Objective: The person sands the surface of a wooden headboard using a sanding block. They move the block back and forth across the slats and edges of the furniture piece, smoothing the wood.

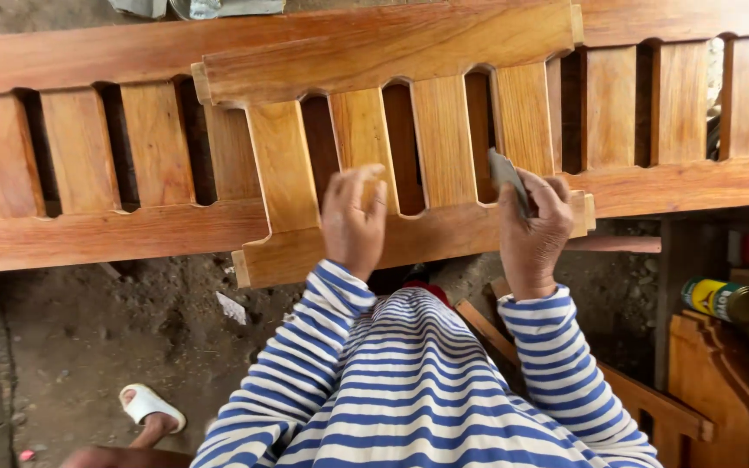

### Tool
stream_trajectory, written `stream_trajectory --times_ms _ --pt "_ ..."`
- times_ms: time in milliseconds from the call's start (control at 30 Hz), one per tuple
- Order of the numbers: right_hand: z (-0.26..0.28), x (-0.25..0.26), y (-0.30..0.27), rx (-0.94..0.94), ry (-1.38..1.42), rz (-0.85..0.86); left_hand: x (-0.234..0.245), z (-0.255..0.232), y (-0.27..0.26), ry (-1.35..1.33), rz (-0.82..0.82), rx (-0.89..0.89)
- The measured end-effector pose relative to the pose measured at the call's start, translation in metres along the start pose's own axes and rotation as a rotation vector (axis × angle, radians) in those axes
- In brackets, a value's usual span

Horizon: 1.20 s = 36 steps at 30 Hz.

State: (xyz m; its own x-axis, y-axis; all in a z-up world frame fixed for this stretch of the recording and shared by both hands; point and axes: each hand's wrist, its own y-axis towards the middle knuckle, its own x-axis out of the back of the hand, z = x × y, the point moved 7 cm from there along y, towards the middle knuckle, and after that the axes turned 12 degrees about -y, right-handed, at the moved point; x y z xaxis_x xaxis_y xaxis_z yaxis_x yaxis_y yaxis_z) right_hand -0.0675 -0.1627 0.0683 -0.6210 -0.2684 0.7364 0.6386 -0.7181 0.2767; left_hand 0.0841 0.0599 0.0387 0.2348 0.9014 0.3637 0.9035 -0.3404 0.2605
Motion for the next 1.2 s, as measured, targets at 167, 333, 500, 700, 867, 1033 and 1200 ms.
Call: stream_trajectory --times_ms 167,333,500,700,867,1033,1200 --pt "0.028 -0.038 0.01 0.455 -0.158 0.019 0.021 0.042 0.045 0.251 0.012 -0.191" --pt "0.035 -0.079 -0.016 0.633 -0.281 0.228 0.021 0.06 0.066 0.48 0.131 -0.15" --pt "0.015 -0.103 -0.008 0.577 -0.502 0.234 0.018 0.06 0.068 0.524 0.161 -0.103" --pt "0.031 -0.158 0.065 0.537 -0.404 0.172 0.019 0.066 0.068 0.522 0.14 -0.122" --pt "0.056 -0.119 0.006 0.627 -0.369 0.112 0.022 0.067 0.069 0.472 0.115 -0.106" --pt "0.011 -0.105 -0.036 0.6 -0.454 0.145 0.024 0.072 0.067 0.438 0.1 -0.071" --pt "0.031 -0.145 0.049 0.741 -0.454 0.018 0.021 0.072 0.071 0.437 0.106 -0.067"
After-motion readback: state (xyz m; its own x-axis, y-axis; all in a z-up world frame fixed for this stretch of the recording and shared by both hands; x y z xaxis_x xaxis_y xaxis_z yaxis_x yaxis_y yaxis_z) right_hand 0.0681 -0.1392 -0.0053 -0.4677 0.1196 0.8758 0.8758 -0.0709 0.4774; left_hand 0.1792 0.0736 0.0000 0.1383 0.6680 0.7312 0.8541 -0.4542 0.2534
